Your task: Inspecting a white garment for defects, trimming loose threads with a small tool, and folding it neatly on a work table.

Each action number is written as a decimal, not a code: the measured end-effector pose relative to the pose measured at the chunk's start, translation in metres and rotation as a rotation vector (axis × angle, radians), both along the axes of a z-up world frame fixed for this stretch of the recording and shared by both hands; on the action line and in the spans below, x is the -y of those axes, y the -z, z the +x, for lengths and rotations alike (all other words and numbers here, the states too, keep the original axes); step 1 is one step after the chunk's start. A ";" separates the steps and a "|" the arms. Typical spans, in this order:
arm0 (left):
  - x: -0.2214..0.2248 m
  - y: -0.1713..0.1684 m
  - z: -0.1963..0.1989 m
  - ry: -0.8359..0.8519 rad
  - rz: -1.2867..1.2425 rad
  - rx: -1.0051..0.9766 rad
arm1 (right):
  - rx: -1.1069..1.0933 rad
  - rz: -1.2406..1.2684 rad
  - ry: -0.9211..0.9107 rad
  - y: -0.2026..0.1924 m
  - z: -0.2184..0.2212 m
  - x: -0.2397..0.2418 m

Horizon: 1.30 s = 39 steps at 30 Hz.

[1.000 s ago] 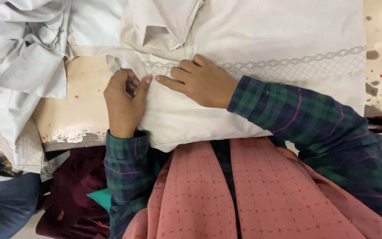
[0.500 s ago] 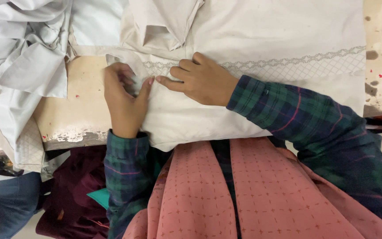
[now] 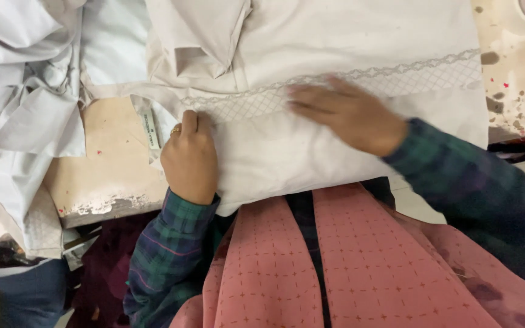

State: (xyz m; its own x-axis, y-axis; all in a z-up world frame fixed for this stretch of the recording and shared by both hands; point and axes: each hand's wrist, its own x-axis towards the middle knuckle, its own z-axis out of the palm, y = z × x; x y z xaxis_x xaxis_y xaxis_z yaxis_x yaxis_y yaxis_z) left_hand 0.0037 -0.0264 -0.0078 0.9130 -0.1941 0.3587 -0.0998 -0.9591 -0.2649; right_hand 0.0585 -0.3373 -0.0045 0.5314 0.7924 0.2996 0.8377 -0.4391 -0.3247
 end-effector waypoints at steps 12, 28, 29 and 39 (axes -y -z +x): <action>0.004 0.008 0.003 -0.029 0.051 -0.078 | -0.204 0.092 0.517 -0.027 -0.016 0.195; 0.008 0.006 0.003 -0.041 0.002 -0.073 | -0.017 0.429 0.764 0.018 -0.010 0.221; 0.007 0.006 0.003 -0.038 -0.008 -0.066 | 0.035 0.404 0.745 0.019 -0.008 0.225; 0.008 0.009 0.003 -0.054 0.044 -0.026 | -0.043 0.100 0.834 0.035 0.003 0.222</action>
State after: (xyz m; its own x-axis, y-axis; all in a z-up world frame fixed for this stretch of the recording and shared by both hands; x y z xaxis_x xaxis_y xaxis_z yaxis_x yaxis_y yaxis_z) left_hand 0.0070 -0.0344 -0.0165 0.9315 -0.1594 0.3269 -0.0557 -0.9507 -0.3050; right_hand 0.0619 -0.5595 -0.0398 0.9435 0.1060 0.3138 0.2377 -0.8765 -0.4186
